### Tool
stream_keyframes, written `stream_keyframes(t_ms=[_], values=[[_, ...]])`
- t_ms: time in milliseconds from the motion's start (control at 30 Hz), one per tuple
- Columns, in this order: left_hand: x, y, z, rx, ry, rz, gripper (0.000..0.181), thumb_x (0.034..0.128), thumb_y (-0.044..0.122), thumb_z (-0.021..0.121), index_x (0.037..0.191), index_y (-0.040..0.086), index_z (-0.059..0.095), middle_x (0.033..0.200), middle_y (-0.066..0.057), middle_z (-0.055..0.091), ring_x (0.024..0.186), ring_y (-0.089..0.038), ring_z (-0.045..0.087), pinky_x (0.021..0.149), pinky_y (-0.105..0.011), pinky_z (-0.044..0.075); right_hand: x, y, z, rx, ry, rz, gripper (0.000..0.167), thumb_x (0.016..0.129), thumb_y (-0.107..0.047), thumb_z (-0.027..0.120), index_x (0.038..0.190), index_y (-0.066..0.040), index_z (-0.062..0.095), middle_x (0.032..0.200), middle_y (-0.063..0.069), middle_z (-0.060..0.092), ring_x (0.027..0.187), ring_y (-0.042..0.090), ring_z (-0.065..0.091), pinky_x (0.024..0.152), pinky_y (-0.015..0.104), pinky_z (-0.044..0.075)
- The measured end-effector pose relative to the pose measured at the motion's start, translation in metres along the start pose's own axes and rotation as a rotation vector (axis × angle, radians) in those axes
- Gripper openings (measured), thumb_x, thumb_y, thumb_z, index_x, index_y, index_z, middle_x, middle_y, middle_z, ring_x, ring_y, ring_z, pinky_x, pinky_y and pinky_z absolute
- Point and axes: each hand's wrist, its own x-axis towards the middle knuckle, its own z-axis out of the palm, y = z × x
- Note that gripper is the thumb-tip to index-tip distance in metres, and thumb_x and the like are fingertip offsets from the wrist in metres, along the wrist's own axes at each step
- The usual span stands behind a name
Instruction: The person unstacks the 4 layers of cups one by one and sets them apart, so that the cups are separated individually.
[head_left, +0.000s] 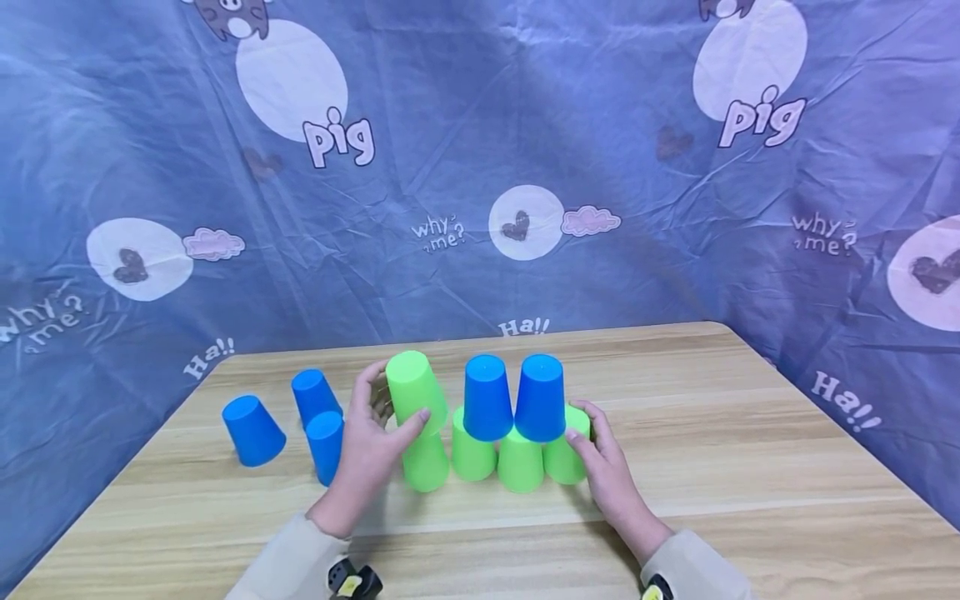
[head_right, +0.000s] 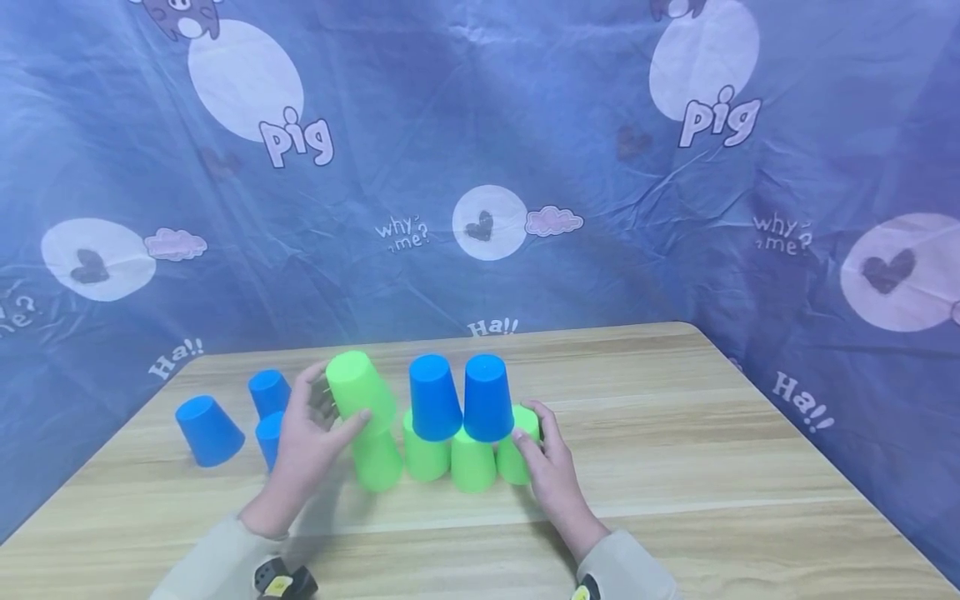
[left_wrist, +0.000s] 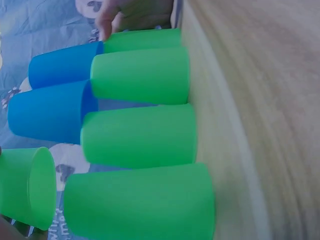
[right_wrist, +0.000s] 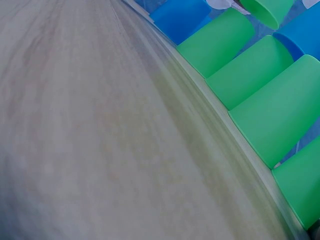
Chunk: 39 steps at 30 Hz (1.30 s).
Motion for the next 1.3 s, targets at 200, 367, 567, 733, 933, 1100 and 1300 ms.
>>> stream_keyframes(t_ms=[200, 367, 567, 733, 933, 1100, 1300], values=[[0.002, 0.003, -0.008, -0.011, 0.066, 0.026, 0.069, 0.0751, -0.006, 0.070, 0.132, 0.011, 0.036, 0.113, 0.000, 0.050, 0.104, -0.014, 0.053, 0.090, -0.017, 0.043, -0.001, 0.000, -0.001, 0.002, 0.003, -0.003, 0.039, 0.097, -0.016, 0.042, 0.135, -0.010, 0.036, 0.127, 0.014, 0.048, 0.106, 0.011, 0.046, 0.092, 0.036, 0.038], [0.001, 0.005, -0.015, -0.003, 0.167, 0.098, 0.069, 0.0747, -0.009, 0.068, 0.132, 0.007, 0.035, 0.108, 0.001, 0.048, 0.097, -0.014, 0.053, 0.086, -0.016, 0.043, -0.001, 0.000, -0.001, 0.000, 0.003, -0.001, 0.039, 0.097, -0.017, 0.042, 0.135, -0.010, 0.035, 0.127, 0.013, 0.048, 0.107, 0.011, 0.046, 0.093, 0.036, 0.038], [0.002, 0.006, -0.024, 0.019, 0.283, 0.168, 0.069, 0.0763, -0.009, 0.066, 0.135, 0.007, 0.032, 0.113, 0.006, 0.043, 0.099, -0.015, 0.046, 0.085, -0.024, 0.038, 0.000, 0.001, -0.001, -0.012, 0.016, 0.003, 0.040, 0.097, -0.015, 0.043, 0.135, -0.008, 0.036, 0.126, 0.014, 0.049, 0.106, 0.010, 0.045, 0.092, 0.036, 0.038], [0.001, 0.003, -0.034, 0.067, 0.353, 0.206, 0.068, 0.0792, -0.005, 0.064, 0.137, 0.009, 0.031, 0.115, 0.009, 0.041, 0.100, -0.012, 0.044, 0.083, -0.028, 0.036, 0.001, 0.001, -0.001, -0.023, 0.022, 0.006, 0.040, 0.096, -0.015, 0.043, 0.135, -0.007, 0.035, 0.124, 0.014, 0.049, 0.104, 0.012, 0.046, 0.090, 0.035, 0.039], [0.001, -0.008, -0.049, 0.114, 0.442, 0.297, 0.069, 0.0763, -0.008, 0.062, 0.136, 0.006, 0.030, 0.116, 0.011, 0.039, 0.098, -0.010, 0.044, 0.079, -0.024, 0.036, 0.001, 0.001, 0.000, -0.021, 0.019, 0.010, 0.041, 0.096, -0.015, 0.043, 0.135, -0.007, 0.035, 0.124, 0.015, 0.049, 0.105, 0.014, 0.046, 0.090, 0.035, 0.039], [0.001, -0.021, -0.069, 0.115, 0.469, 0.394, 0.067, 0.0717, -0.010, 0.058, 0.132, -0.001, 0.032, 0.117, 0.009, 0.043, 0.097, -0.008, 0.045, 0.079, -0.020, 0.035, 0.001, 0.000, 0.001, -0.011, 0.014, 0.017, 0.041, 0.096, -0.014, 0.043, 0.135, -0.008, 0.035, 0.126, 0.015, 0.048, 0.106, 0.017, 0.045, 0.091, 0.036, 0.038], [0.000, -0.029, -0.093, 0.122, 0.515, 0.427, 0.063, 0.0695, -0.007, 0.056, 0.128, -0.004, 0.032, 0.113, 0.007, 0.046, 0.094, -0.008, 0.045, 0.076, -0.020, 0.034, 0.001, 0.000, 0.001, -0.004, 0.009, 0.012, 0.040, 0.096, -0.015, 0.042, 0.135, -0.009, 0.035, 0.125, 0.014, 0.048, 0.106, 0.016, 0.045, 0.091, 0.036, 0.038]])
